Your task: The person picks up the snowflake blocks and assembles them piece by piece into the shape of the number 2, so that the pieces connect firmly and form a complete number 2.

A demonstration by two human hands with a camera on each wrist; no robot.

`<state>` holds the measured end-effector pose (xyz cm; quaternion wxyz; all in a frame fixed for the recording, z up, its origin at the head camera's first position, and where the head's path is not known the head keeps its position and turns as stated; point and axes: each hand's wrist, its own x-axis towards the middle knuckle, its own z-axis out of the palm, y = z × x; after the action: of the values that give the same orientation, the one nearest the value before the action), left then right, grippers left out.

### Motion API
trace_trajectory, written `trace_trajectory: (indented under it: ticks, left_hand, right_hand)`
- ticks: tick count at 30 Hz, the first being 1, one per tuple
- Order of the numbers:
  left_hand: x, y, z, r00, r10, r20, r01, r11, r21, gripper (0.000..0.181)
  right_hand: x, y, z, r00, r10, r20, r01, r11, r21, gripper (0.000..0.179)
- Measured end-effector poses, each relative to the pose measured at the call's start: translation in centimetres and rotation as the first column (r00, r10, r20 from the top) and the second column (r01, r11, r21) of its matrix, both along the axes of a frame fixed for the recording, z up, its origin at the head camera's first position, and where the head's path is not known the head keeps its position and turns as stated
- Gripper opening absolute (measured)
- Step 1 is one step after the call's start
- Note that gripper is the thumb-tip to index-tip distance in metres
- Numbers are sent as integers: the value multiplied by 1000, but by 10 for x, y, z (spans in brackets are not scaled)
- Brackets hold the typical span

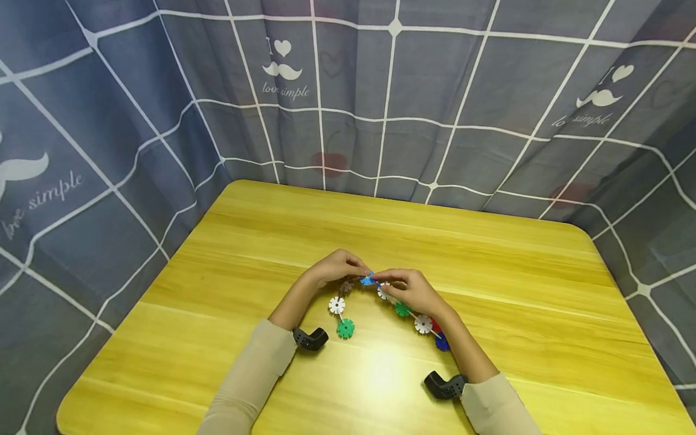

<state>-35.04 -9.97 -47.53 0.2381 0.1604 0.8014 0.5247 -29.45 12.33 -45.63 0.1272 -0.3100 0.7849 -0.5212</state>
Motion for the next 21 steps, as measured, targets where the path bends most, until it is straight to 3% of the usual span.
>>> trace_trajectory:
  ticks: [6,11,17,18,21]
  left_hand:
    - [0,0,5,998,32,56,-37,996,87,22]
    - [7,4,14,994,69,81,-78,991,112,22]
    - [11,12,14,981,146,130,-160,981,107,22]
    - [9,13,9,976,161,144,-177,978,109,22]
    - [11,16,8,966,185,178,-208,970,122,22]
  right_hand:
    - [4,-7,8,1000,14,-10,-15,999,-39,33]
    - [7,-13,7,998,-65,8,65,996,-53,28]
    - [-5,-17,-28,964,-237,-122,226,969,-97,17]
    - [-7,-18,-33,956,-258,-141,244,964,-106,16]
    - [-7,-19,-33,944,-288,-159,274,956,-104,13]
